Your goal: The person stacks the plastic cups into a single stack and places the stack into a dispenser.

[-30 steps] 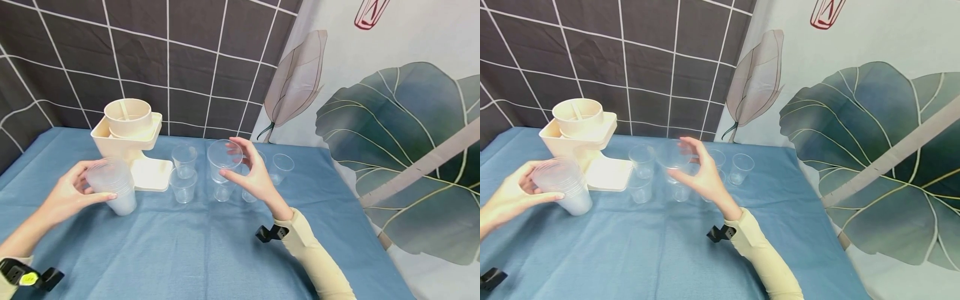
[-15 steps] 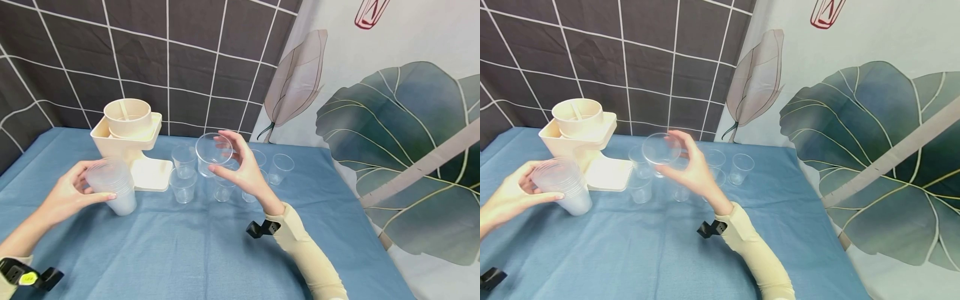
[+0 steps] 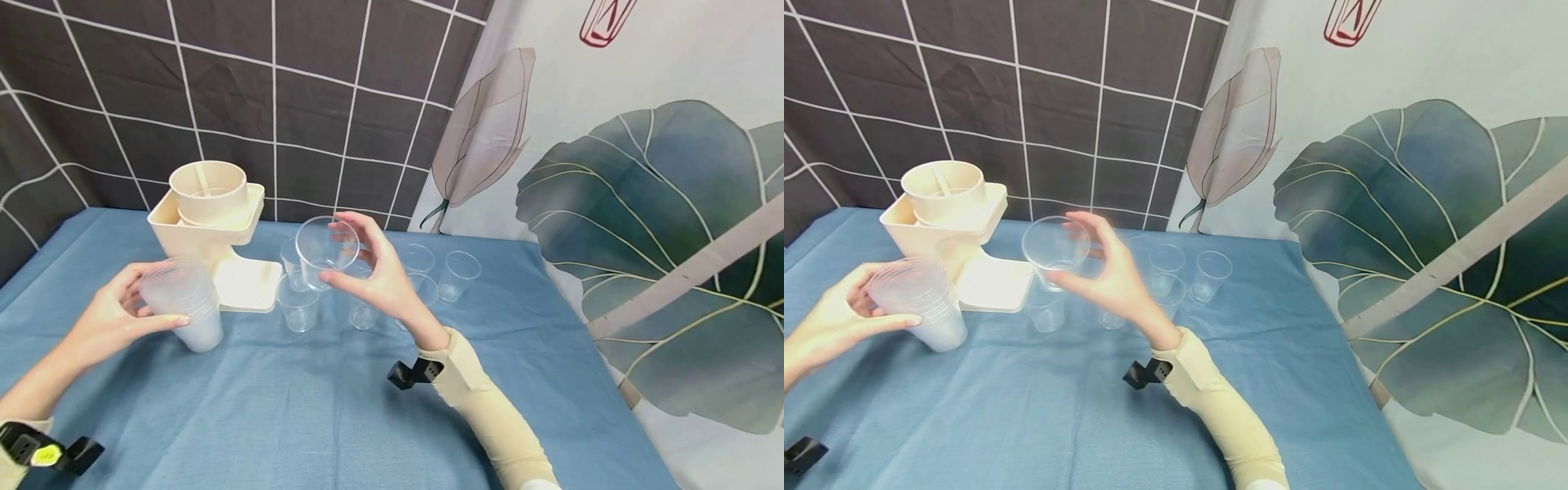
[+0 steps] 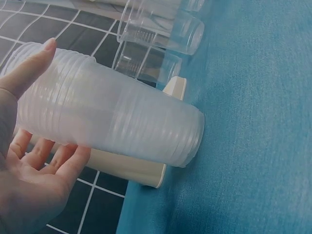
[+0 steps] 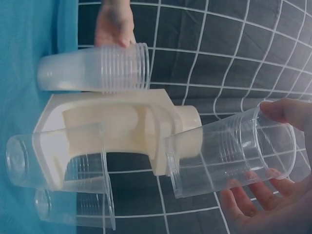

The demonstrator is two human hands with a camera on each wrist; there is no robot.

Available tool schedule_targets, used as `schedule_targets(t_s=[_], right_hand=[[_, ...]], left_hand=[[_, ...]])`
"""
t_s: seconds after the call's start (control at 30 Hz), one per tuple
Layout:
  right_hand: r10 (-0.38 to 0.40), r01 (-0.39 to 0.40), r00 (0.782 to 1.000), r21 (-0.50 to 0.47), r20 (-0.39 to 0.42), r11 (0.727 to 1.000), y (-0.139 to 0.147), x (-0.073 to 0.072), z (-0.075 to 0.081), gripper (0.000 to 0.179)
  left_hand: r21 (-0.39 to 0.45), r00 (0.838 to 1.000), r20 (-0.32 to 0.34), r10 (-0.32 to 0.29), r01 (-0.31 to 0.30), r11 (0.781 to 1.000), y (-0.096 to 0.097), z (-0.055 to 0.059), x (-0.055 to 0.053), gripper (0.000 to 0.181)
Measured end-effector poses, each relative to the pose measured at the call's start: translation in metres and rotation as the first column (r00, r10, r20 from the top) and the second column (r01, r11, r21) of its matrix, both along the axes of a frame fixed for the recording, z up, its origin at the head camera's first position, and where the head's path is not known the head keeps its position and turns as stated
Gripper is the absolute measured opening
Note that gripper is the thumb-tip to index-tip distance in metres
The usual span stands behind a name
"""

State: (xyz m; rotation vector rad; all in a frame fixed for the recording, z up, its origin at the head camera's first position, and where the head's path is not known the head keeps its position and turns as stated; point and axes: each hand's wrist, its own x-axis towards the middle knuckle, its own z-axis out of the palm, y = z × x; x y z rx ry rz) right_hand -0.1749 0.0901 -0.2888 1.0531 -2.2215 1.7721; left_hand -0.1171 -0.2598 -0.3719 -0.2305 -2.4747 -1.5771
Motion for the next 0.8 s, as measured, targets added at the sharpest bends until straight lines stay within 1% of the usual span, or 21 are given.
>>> schedule_targets(t_s=[0.13, 0.27, 0.67, 0.8], right_hand=[[0.004, -0.004, 1.000, 0.012, 0.010, 1.000, -0.004, 0.000, 0.000, 0.072], [0.004, -0.004, 1.000, 0.023, 0.010, 1.000, -0.007, 0.001, 0.000, 0.072], [0.018, -0.019, 0.999, 0.010, 0.036, 1.000, -0.019, 0.003, -0.001, 0.073], [0.006, -0.007, 0.999, 0.014, 0.035, 1.000, -0.025, 0.003, -0.002, 0.073]], left_hand=[[0.029, 1.000, -0.017, -0.017, 0.018, 0.999, -0.001, -0.001, 0.000, 0.074], [0.047, 1.000, -0.022, -0.018, 0.019, 0.999, -0.001, -0.001, 0.001, 0.076], [0.013, 1.000, -0.019, -0.016, 0.017, 1.000, 0.000, 0.000, 0.000, 0.074], [0.012, 1.000, -0.021, -0.018, 0.018, 1.000, 0.000, -0.001, -0.001, 0.073]])
